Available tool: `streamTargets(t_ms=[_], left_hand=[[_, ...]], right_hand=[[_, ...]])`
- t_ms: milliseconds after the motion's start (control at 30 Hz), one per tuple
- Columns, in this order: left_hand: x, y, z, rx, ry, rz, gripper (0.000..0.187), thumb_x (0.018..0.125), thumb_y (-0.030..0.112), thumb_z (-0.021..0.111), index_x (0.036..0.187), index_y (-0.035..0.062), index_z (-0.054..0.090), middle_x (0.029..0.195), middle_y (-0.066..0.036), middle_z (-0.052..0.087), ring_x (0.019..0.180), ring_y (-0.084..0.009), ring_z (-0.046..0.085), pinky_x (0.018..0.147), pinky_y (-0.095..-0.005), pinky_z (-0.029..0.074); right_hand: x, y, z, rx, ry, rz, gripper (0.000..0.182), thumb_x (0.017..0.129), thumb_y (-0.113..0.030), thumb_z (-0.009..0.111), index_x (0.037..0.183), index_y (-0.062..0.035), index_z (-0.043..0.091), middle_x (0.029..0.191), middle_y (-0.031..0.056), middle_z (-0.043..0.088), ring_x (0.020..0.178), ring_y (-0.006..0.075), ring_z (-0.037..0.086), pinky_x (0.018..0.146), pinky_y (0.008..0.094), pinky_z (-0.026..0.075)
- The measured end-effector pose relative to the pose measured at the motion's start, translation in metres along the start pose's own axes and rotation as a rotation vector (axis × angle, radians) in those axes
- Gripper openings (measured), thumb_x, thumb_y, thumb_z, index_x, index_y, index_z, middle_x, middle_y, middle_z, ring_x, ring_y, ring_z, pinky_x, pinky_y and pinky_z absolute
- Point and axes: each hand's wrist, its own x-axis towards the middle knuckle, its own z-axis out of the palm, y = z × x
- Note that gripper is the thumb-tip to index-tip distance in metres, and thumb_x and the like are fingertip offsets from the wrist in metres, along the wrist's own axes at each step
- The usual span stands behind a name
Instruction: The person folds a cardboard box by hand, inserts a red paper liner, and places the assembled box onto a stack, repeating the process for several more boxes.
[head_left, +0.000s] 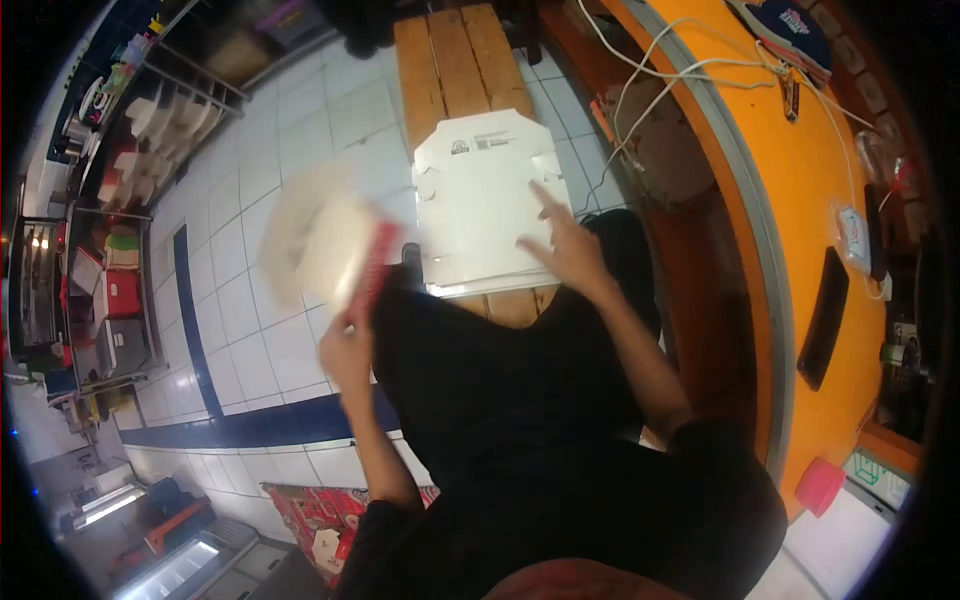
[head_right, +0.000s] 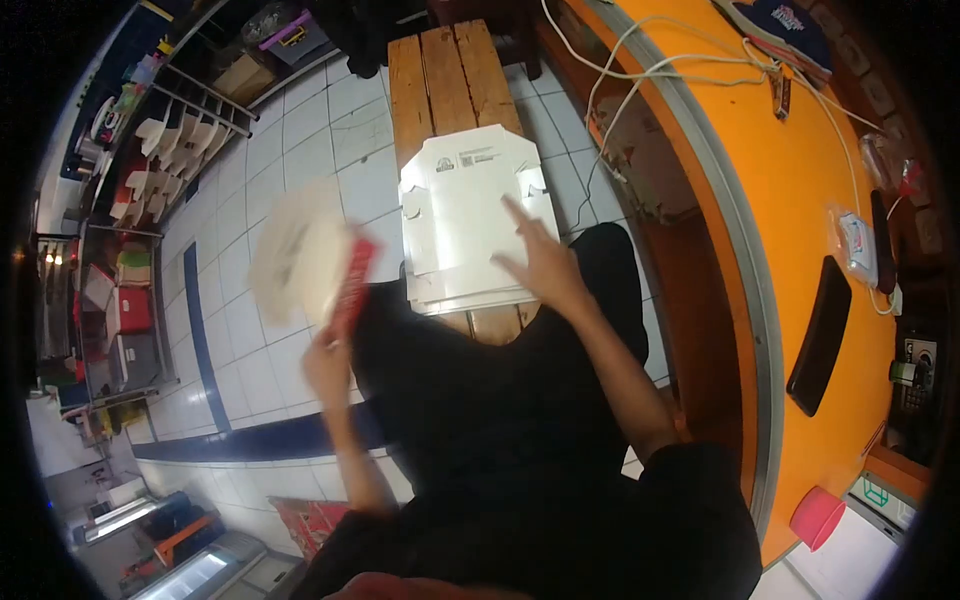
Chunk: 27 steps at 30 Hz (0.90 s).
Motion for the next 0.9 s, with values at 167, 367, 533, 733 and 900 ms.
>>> streamTargets(t_ms=[167,367,533,733,900], left_hand=[[-0.121,-0.279,-0.079,0.786,-0.186,-0.778,0.040,0.102,0.045,0.055,0.104,0.0090,0.073,0.098,-0.021,0.071,0.086,-0.0312,0.071,0.076,-0.0561,0.052],[-0.297,-0.378,-0.049,0.632,0.168,-0.637,0.058,0.096,0.046,0.061,0.131,-0.0005,0.055,0.114,-0.028,0.068,0.103,-0.0416,0.068,0.086,-0.0543,0.052],[-0.183,-0.279,0.006,0.357,0.020,-0.399,0.083,0.091,0.028,0.067,0.158,0.0048,0.024,0.135,-0.029,0.061,0.118,-0.0461,0.063,0.097,-0.0525,0.050],[-0.018,-0.052,0.013,-0.299,0.200,-0.113,0.053,0.097,0.026,0.065,0.144,0.0072,0.051,0.109,-0.018,0.070,0.094,-0.0329,0.069,0.085,-0.0449,0.054],[0.046,0.030,0.086,-0.050,0.153,0.424,0.038,0.098,0.028,0.061,0.120,-0.0018,0.067,0.106,-0.021,0.071,0.097,-0.0383,0.067,0.087,-0.0497,0.052]], right_hand=[[0.046,0.074,0.032,-0.204,0.176,0.304,0.068,0.091,-0.034,0.073,0.145,-0.0034,0.045,0.127,0.0200,0.061,0.110,0.0376,0.066,0.091,0.0505,0.054],[0.054,0.100,0.051,-0.158,0.176,0.430,0.045,0.090,-0.023,0.076,0.119,0.0019,0.053,0.115,0.0253,0.067,0.108,0.0431,0.067,0.088,0.0523,0.054],[0.052,0.087,0.042,-0.087,0.223,0.430,0.025,0.094,-0.019,0.072,0.103,0.0008,0.061,0.102,0.0242,0.071,0.099,0.0456,0.069,0.082,0.0532,0.055],[0.040,0.076,0.038,-0.130,0.306,0.363,0.025,0.099,-0.025,0.065,0.099,0.0000,0.062,0.093,0.0229,0.072,0.093,0.0435,0.070,0.077,0.0528,0.054],[0.034,0.086,0.051,-0.167,0.304,0.361,0.032,0.098,-0.025,0.067,0.118,-0.0013,0.063,0.102,0.0217,0.072,0.097,0.0429,0.070,0.083,0.0520,0.056]])
